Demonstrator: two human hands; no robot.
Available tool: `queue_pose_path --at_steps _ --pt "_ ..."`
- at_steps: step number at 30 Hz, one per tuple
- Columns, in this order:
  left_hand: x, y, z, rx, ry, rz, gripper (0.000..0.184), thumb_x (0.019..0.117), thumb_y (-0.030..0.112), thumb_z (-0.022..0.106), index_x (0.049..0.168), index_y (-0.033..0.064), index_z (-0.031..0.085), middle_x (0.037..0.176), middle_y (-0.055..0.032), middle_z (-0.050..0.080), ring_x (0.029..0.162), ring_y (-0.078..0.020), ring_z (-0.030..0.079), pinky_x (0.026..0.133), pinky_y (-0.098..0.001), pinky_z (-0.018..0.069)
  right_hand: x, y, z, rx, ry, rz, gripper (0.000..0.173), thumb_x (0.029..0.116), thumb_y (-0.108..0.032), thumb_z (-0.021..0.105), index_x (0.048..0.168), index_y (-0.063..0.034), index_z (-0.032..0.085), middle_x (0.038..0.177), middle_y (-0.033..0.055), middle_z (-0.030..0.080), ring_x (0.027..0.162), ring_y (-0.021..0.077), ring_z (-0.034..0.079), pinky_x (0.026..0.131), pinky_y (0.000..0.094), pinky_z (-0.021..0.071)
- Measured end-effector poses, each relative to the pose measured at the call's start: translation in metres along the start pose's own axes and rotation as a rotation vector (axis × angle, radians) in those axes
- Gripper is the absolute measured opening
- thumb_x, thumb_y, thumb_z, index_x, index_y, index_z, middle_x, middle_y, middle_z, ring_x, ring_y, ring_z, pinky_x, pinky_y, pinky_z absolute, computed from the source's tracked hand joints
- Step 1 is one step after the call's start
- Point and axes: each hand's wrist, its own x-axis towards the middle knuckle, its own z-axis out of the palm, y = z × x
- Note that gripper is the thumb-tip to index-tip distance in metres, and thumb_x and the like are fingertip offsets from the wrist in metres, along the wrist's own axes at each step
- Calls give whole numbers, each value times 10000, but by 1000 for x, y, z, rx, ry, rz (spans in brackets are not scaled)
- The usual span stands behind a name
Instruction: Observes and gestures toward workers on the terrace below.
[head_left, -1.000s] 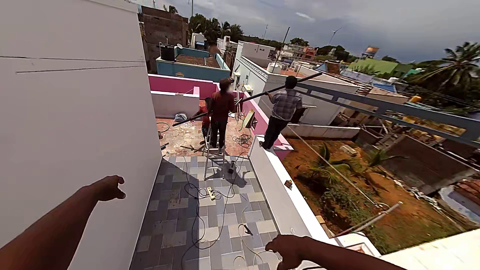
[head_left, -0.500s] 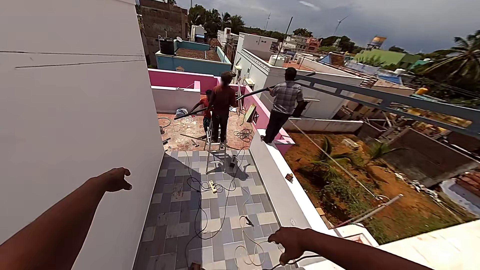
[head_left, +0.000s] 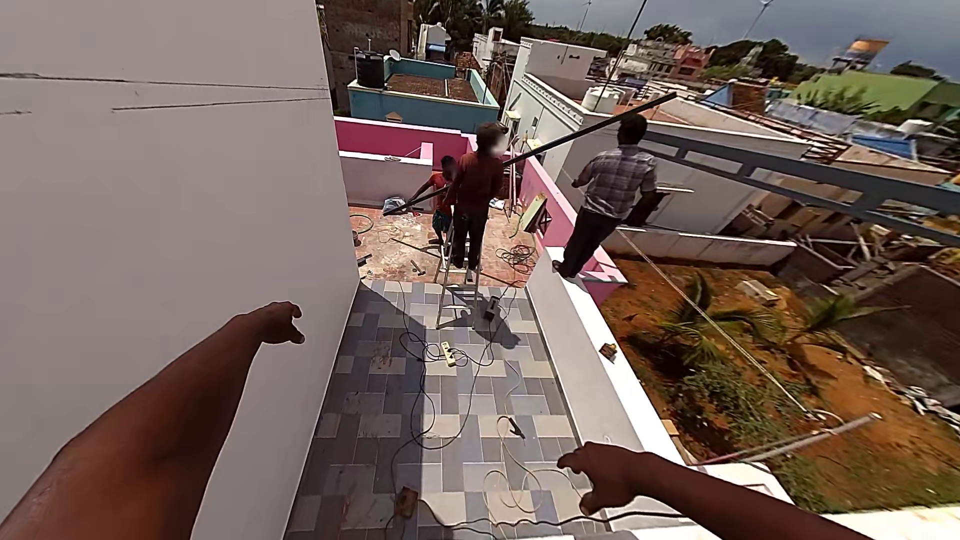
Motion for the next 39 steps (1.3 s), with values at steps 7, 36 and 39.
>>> queue_pose_path --at_steps 7,36,39 --pt "3 1 0 19 -11 9 682 985 297 739 1509 -34 456 1327 -278 642 1312 -389 590 1129 -552 426 2 -1 -3 -11 -8 14 681 998 -348 702 1535 -14 449 1387 304 596 1261 454 604 1074 613 441" --pt "12 -4 3 -7 -16 -3 713 967 290 762 1520 -27 442 1333 -262 650 1310 -390 596 1131 -523 434 -1 0 -1 -17 20 -16 635 1001 -319 697 1509 -4 484 1368 316 599 1240 463 607 1056 625 443" --pt "12 -1 1 -9 -29 15 709 984 288 742 1524 -45 425 1353 -290 629 1337 -406 574 1144 -528 416 -5 -1 0 -14 23 -11 634 1002 -307 700 1509 3 480 1365 320 600 1252 468 600 1057 629 440"
